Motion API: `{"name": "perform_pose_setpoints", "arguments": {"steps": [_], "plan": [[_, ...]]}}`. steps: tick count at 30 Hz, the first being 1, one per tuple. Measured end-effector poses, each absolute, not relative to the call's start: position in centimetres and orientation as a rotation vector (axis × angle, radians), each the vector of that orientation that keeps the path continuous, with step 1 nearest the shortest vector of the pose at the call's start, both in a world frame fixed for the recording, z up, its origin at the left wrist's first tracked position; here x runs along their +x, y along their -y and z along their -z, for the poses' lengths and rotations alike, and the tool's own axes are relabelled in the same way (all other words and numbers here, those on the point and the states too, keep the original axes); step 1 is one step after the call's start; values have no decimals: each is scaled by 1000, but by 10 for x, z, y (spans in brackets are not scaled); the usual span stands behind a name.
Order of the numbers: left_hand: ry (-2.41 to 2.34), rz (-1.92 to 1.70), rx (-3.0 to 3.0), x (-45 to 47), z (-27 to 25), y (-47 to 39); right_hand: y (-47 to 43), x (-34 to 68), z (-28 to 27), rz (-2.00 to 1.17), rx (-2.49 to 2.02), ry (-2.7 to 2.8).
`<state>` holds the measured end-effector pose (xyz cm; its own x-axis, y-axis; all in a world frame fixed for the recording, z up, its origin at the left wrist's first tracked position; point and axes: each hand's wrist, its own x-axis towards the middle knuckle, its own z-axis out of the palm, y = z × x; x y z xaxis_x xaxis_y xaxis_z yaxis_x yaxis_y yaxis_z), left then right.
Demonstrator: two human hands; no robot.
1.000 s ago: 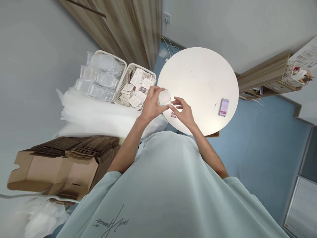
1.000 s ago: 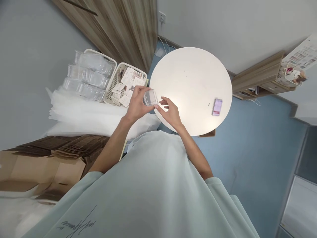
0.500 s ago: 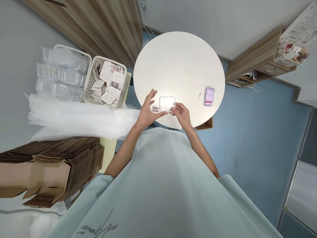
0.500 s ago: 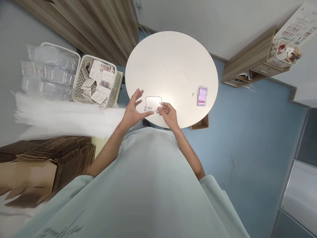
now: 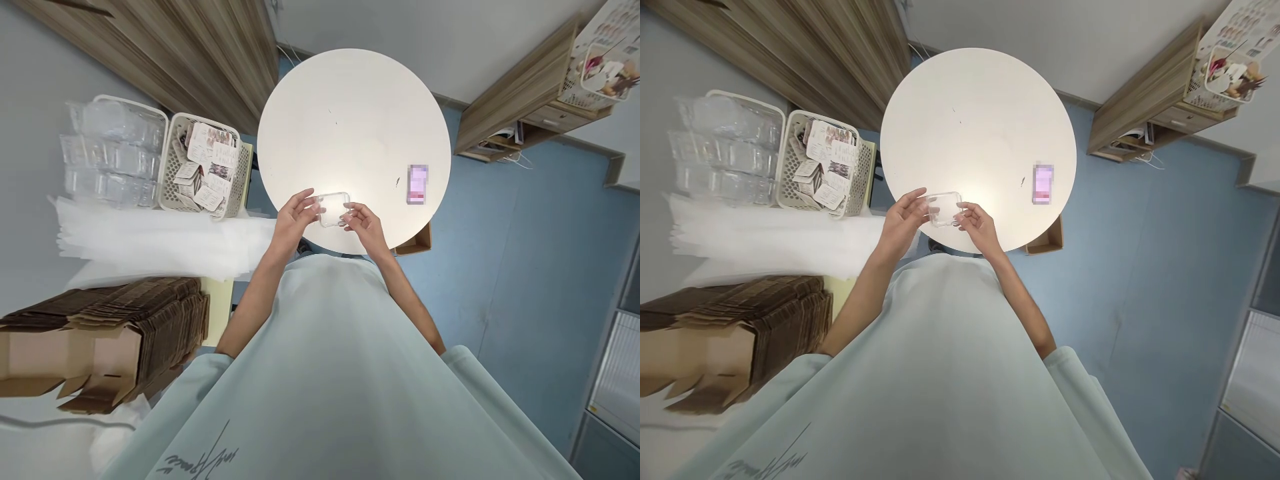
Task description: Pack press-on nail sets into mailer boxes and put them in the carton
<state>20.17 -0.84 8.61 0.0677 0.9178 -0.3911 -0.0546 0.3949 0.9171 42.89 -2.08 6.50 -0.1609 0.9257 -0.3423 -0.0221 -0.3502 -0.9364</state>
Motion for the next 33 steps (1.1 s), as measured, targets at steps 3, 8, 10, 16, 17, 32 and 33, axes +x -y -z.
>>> {"name": "perform_pose_setpoints", "arguments": {"steps": [3,8,10,16,17,32,33], "plan": [[-1162,-762,733,197,-98,2,17,432,-71,-1714,-1279,1161],[-895,-514,698,188,-110,-1,8,434,-81,-1696,-1257,1339],[-830,-504,726,186,-111,0,5,433,-83,-1687,-1252,1373],[-830,-556,723,184,-112,3,0,425,-88,-1661,-1253,1451],[-841,-575,719,184,-112,3,-1,423,-89,-1653,-1257,1457],[-1253,-741,917,168,-86,-5,-4,397,-86,-1786,-1294,1356],[-1252,-733,935,166,-86,-6,-5,396,-85,-1796,-1291,1351]]}}
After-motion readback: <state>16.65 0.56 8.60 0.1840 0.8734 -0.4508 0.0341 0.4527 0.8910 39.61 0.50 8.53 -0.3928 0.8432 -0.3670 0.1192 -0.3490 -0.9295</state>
